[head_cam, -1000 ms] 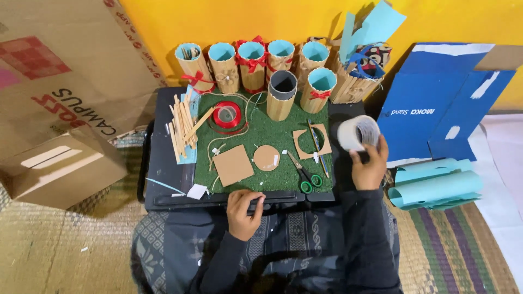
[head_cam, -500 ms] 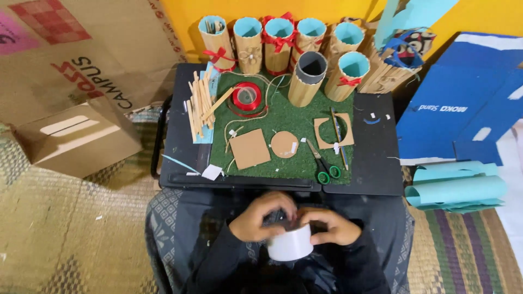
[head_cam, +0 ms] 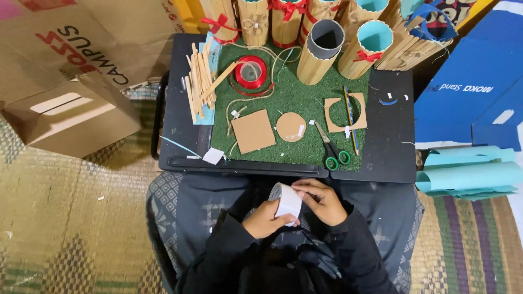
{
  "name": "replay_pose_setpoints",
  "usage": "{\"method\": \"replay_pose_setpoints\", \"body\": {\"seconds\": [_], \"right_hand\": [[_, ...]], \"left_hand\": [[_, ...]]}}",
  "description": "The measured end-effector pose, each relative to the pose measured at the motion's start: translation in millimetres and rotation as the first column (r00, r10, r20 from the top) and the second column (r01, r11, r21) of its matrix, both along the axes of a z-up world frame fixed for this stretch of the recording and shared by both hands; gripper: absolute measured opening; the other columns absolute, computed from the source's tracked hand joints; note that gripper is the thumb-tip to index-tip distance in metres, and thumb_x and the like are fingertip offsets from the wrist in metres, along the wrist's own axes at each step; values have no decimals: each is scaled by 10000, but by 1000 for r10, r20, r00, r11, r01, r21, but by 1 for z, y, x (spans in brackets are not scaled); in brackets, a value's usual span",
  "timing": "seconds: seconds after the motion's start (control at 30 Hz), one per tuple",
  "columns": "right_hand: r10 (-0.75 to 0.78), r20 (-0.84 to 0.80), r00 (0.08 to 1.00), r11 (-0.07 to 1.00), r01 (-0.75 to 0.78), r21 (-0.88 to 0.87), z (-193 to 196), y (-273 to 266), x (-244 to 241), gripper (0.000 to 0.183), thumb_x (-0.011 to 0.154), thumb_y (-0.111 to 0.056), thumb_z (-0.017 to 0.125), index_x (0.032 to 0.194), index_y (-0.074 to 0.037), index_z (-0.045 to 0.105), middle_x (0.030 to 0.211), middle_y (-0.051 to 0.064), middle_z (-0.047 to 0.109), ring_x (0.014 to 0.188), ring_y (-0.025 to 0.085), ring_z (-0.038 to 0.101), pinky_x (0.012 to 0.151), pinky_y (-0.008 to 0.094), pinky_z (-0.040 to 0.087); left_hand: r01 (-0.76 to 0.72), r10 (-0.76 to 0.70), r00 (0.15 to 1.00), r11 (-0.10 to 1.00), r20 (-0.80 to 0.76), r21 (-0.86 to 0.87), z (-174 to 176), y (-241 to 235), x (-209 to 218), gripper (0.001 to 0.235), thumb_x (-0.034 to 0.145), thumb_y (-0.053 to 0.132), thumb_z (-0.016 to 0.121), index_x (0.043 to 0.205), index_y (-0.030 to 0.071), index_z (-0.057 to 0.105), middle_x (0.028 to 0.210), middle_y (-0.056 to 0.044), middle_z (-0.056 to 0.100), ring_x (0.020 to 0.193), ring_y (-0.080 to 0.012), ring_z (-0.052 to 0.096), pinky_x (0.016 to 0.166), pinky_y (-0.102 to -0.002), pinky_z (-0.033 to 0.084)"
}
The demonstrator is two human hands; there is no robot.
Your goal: Cutting cardboard into circular and rectangular shapes using scissors for a handcraft project
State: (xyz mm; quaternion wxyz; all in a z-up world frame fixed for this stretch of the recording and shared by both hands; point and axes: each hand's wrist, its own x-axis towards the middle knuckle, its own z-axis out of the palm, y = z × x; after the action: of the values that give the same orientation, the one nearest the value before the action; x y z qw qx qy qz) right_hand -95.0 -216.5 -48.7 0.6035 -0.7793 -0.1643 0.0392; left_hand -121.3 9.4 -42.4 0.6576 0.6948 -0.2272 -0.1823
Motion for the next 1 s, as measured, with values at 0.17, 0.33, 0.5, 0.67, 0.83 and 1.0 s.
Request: {"method": "replay_pose_setpoints", "body": {"seconds": [0.17,0.33,0.5,0.67,0.83,1.0], "right_hand": [[-13,112,994,999,18,-44,22,6,0,166,862,-43,774,1024,-37,809,1076,153,790,1007,339,763,837,439,604],[-27,201,979,990,55,-131,20,14,-1,228,773,-72,857,995,-66,805,1084,107,781,1020,330,757,838,419,614],[-105,331,938,921,217,-323,29,30,-8,236,859,-113,792,1074,-22,756,1040,122,746,977,330,736,814,386,617],[-150,229,962,932,215,-292,9,23,-10,183,817,-98,825,987,-54,774,929,62,756,876,284,750,757,356,628],[-164,108,981,947,187,-261,-2,17,-8,146,811,-103,831,914,-63,735,859,59,747,835,296,751,715,386,621],[-142,225,964,944,200,-263,12,22,-10,93,923,-31,679,857,-84,642,821,50,669,817,303,706,735,369,586]], "left_hand": [[-81,79,996,994,35,69,-31,-5,-4,315,963,272,774,996,-8,633,861,-191,753,846,-294,752,688,-372,582],[-156,141,983,978,119,137,-36,-4,3,338,948,288,782,1042,0,632,888,-196,752,882,-353,757,683,-390,597],[-209,166,971,938,170,278,-36,-2,6,367,976,290,716,1110,-38,620,895,-219,749,871,-397,748,671,-422,615],[-198,134,969,925,209,323,-34,-3,6,383,979,285,708,1142,-49,619,915,-223,745,874,-393,750,676,-426,624],[-180,118,974,919,193,350,-29,-8,3,389,987,286,696,1151,-59,621,915,-232,745,880,-389,750,679,-428,624],[-220,211,975,937,64,271,-38,-17,0,415,1002,343,694,1124,-43,602,901,-241,735,900,-384,748,687,-427,612]]}}
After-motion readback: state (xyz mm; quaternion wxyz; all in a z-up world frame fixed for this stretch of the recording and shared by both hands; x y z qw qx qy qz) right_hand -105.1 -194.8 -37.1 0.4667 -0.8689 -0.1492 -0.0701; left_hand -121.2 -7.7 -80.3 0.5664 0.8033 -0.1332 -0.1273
